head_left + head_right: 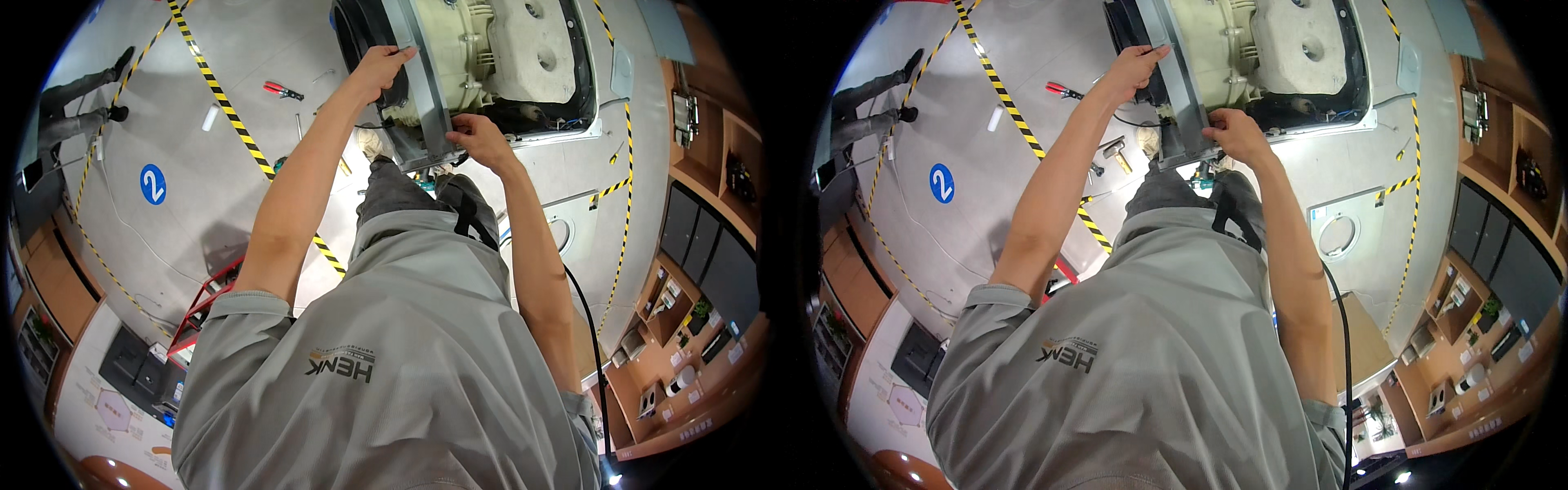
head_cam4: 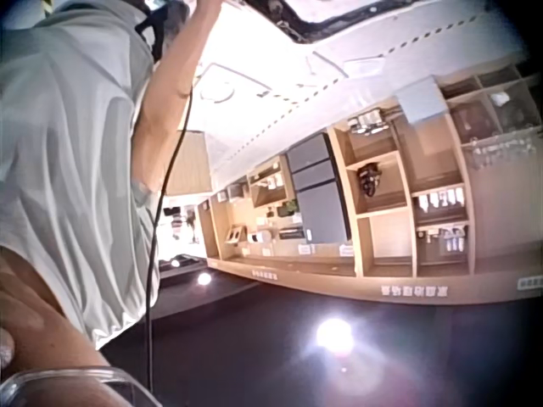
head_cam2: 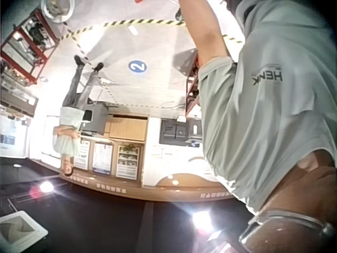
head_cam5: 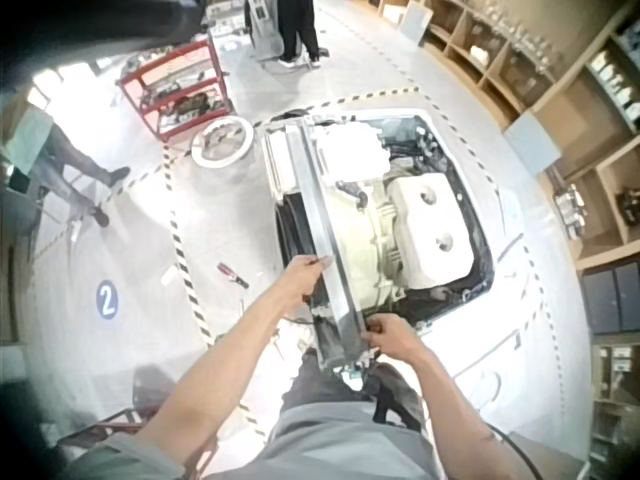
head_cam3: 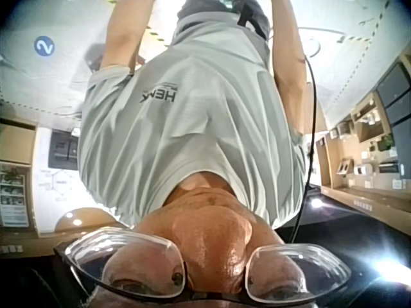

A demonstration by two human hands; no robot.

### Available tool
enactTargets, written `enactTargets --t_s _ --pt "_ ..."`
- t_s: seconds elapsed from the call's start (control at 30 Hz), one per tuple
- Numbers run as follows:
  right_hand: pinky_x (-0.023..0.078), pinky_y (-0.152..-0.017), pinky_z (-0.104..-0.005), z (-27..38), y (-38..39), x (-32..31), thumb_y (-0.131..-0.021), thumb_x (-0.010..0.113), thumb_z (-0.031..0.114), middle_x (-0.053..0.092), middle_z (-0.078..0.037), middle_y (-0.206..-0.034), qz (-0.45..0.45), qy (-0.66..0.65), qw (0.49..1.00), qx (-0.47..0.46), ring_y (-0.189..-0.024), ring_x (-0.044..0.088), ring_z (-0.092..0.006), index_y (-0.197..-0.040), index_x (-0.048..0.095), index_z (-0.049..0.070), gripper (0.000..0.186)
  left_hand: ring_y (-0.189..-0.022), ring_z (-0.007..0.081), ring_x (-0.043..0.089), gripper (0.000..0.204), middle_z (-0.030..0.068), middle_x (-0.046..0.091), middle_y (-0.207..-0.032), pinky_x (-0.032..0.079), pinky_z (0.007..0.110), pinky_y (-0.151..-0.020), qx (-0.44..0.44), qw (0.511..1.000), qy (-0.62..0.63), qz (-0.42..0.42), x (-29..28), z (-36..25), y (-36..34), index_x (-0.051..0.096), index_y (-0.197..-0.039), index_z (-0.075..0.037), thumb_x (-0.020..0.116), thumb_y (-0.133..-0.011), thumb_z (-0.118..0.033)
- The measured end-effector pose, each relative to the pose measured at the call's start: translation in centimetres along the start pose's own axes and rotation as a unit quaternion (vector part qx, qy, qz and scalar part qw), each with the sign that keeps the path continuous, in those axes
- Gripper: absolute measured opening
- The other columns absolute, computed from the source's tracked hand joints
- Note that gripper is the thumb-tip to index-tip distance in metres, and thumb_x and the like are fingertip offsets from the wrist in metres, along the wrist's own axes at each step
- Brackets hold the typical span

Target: The person uses a power tool to remove a screw from the top component of a washing machine and then positions a metal frame piece along the front edge of the machine by hand.

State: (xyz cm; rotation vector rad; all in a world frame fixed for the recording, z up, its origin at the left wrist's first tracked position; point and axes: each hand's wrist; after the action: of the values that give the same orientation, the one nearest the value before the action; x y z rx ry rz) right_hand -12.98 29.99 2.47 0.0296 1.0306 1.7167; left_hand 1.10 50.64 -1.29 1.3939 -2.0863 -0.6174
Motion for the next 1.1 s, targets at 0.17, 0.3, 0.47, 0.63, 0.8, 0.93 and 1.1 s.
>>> enactTargets --t_s 0.17,0.3,0.47,0.63,0.8,0.93,1.1 --pt "0.049 -0.080 -0.0347 -0.1 0.2 -0.1 -0.080 0.072 0.023 0.069 -0.018 -0.098 0.001 -0.006 1.000 -0.003 -0.091 0.066 -0.0281 -0.109 0.064 -0.002 0.039 -0.050 0.0071 0.018 0.036 -0.0072 0.026 -0.057 0.015 0.029 -0.046 0.001 1.000 -0.007 0.012 -0.1 0.2 0.2 0.063 -0.100 0.001 0.066 -0.091 -0.033" --pt "0.049 -0.080 -0.0343 -0.4 0.3 0.0 -0.081 0.071 0.022 0.069 -0.017 -0.097 0.001 -0.011 1.000 -0.002 -0.090 0.066 -0.0271 -0.109 0.064 -0.002 0.038 -0.050 0.0070 0.018 0.034 -0.0074 0.026 -0.057 0.015 0.029 -0.046 0.002 1.000 -0.017 0.012 0.1 0.0 0.2 0.064 -0.099 0.000 0.066 -0.091 -0.033" --pt "0.049 -0.081 -0.0338 -0.1 0.4 0.1 -0.082 0.070 0.021 0.069 -0.016 -0.099 0.002 -0.014 1.000 0.000 -0.091 0.066 -0.0263 -0.110 0.064 -0.002 0.036 -0.049 0.0065 0.018 0.033 -0.0073 0.026 -0.057 0.015 0.029 -0.046 0.013 1.000 -0.013 0.015 -0.1 0.2 0.0 0.064 -0.097 -0.001 0.067 -0.091 -0.033" --pt "0.049 -0.082 -0.0332 -1.0 -0.1 0.0 -0.085 0.067 0.020 0.069 -0.016 -0.101 -0.003 -0.059 0.998 -0.016 -0.094 0.066 -0.0246 -0.112 0.065 0.000 0.034 -0.048 0.0066 0.018 0.033 -0.0070 0.025 -0.057 0.015 0.029 -0.045 0.012 1.000 -0.012 0.008 -0.3 0.4 0.0 0.064 -0.093 -0.001 0.068 -0.090 -0.034" --pt "0.047 -0.084 -0.0266 -2.2 0.1 -0.9 -0.092 0.060 0.012 0.069 -0.009 -0.101 -0.071 -0.072 0.995 -0.014 -0.093 0.062 -0.0132 -0.113 0.064 -0.003 0.025 -0.048 0.0068 0.020 0.034 -0.0067 0.027 -0.056 0.016 0.029 -0.044 0.015 0.999 -0.022 0.021 -0.5 -0.1 0.2 0.061 -0.084 -0.002 0.069 -0.089 -0.035" --pt "0.050 -0.082 -0.0323 -2.8 0.9 -0.4 -0.089 0.065 0.026 0.070 -0.014 -0.102 -0.051 -0.058 0.997 -0.025 -0.093 0.067 -0.0224 -0.111 0.068 0.006 0.030 -0.048 0.0049 0.022 0.036 -0.0075 0.031 -0.058 0.017 0.027 -0.043 0.004 0.998 -0.055 0.019 -0.4 -0.3 0.4 0.058 -0.084 -0.004 0.066 -0.090 -0.039" --pt "0.044 -0.090 -0.0382 -1.0 1.6 0.4 -0.083 0.069 0.037 0.071 -0.012 -0.097 -0.037 0.063 0.997 -0.037 -0.091 0.066 -0.0265 -0.104 0.070 0.007 0.037 -0.048 0.0064 0.026 0.036 -0.0068 0.034 -0.057 0.020 0.028 -0.043 0.034 0.998 -0.059 0.015 -0.3 -0.4 0.8 0.057 -0.073 -0.007 0.067 -0.090 -0.037"
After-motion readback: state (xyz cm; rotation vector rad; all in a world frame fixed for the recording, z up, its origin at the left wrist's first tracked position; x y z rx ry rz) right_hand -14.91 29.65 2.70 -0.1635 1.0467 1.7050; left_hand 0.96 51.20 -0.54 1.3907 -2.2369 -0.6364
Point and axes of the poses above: each hand's wrist, its own y-axis away from the middle knuckle, its own x-axis out of the palm, z = x × y
